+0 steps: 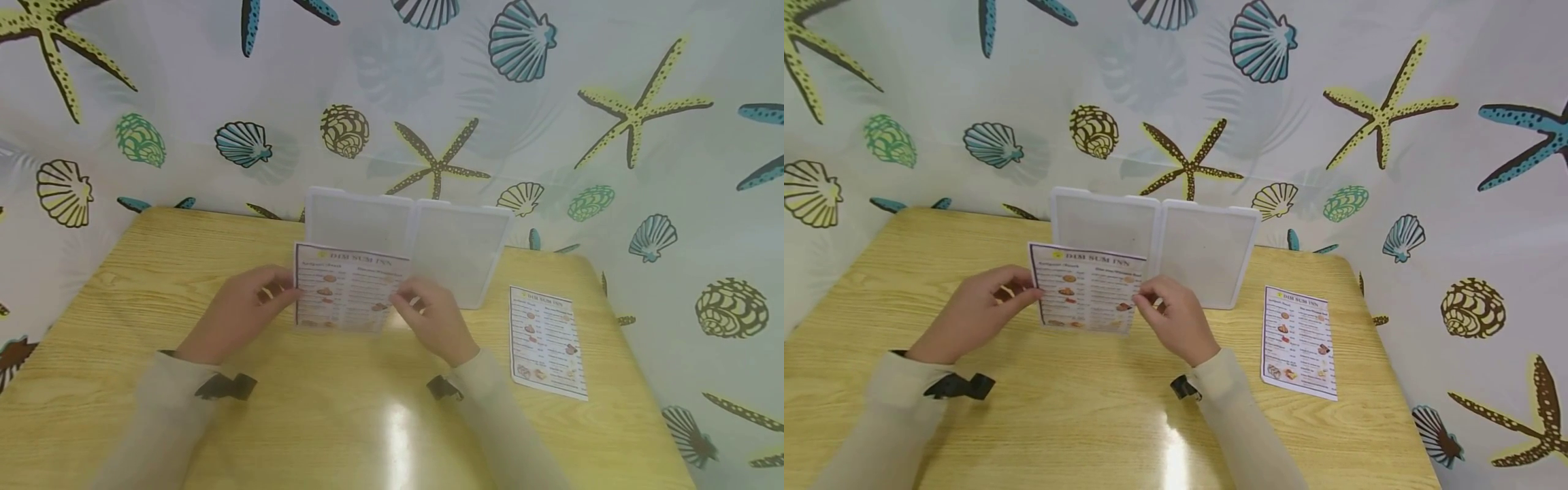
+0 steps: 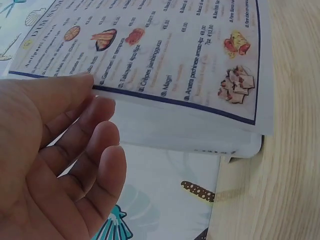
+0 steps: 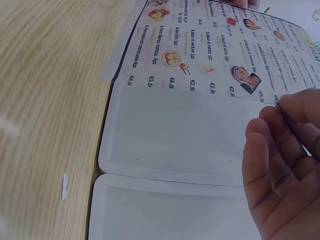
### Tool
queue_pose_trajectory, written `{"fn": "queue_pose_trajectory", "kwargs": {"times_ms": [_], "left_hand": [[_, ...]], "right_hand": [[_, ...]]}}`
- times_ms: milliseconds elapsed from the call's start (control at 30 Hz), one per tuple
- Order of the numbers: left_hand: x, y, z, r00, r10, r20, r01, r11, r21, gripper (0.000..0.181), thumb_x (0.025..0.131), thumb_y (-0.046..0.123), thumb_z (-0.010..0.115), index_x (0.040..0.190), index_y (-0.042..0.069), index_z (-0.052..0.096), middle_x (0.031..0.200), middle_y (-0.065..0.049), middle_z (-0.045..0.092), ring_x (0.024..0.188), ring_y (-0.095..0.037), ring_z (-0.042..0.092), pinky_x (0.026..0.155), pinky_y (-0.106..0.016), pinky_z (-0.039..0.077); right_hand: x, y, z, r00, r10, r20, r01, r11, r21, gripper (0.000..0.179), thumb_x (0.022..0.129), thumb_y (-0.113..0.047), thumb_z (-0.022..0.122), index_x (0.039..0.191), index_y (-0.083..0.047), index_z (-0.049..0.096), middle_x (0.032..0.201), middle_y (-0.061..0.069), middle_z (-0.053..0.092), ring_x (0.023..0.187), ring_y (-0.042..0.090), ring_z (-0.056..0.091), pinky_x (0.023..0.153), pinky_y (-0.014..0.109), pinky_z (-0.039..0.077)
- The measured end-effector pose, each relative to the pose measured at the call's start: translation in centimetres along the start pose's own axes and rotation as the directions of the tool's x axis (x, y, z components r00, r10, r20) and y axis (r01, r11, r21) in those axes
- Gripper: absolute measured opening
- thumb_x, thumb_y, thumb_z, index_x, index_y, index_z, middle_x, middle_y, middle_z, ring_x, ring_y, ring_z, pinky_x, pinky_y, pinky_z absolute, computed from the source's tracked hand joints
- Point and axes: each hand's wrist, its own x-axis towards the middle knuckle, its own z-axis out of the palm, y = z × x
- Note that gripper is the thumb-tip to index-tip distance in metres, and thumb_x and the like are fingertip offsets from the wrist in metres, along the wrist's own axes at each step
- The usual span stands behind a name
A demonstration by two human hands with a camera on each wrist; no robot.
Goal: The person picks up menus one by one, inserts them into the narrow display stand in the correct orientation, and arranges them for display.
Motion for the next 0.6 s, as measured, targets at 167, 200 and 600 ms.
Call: {"fn": "queue_pose_trajectory", "kwargs": {"times_ms": [167,200,600], "left_hand": [[0.11,-0.39,-0.01,1.0,0.008,-0.013,-0.009,1.0,-0.025,0.019,0.105,0.035,0.062,0.113,0.02,0.07,0.107,0.006,0.073,0.095,-0.014,0.064,0.082,-0.037,0.055],[0.14,-0.44,0.06,1.0,0.005,-0.008,-0.005,1.0,-0.026,0.018,0.105,0.035,0.062,0.112,0.02,0.07,0.107,0.006,0.073,0.095,-0.014,0.064,0.082,-0.037,0.055],[0.06,0.0,0.54,0.999,0.0,-0.045,-0.001,1.0,-0.024,0.016,0.105,0.031,0.062,0.105,0.018,0.07,0.103,0.003,0.075,0.091,-0.014,0.065,0.079,-0.034,0.054]], "right_hand": [[0.0,0.44,-0.01,1.0,0.006,0.001,-0.006,1.0,-0.005,0.004,0.099,-0.007,0.067,0.102,-0.008,0.07,0.098,0.002,0.072,0.086,0.014,0.066,0.071,0.028,0.058],[0.0,0.47,-0.03,1.0,0.006,0.0,-0.006,1.0,-0.003,0.004,0.099,-0.007,0.067,0.102,-0.007,0.07,0.098,0.003,0.072,0.086,0.014,0.066,0.071,0.029,0.058],[0.05,0.68,0.04,1.0,0.022,-0.011,-0.022,0.999,0.049,0.009,0.099,-0.009,0.067,0.108,-0.009,0.068,0.1,0.001,0.071,0.089,0.013,0.065,0.071,0.033,0.058]]}}
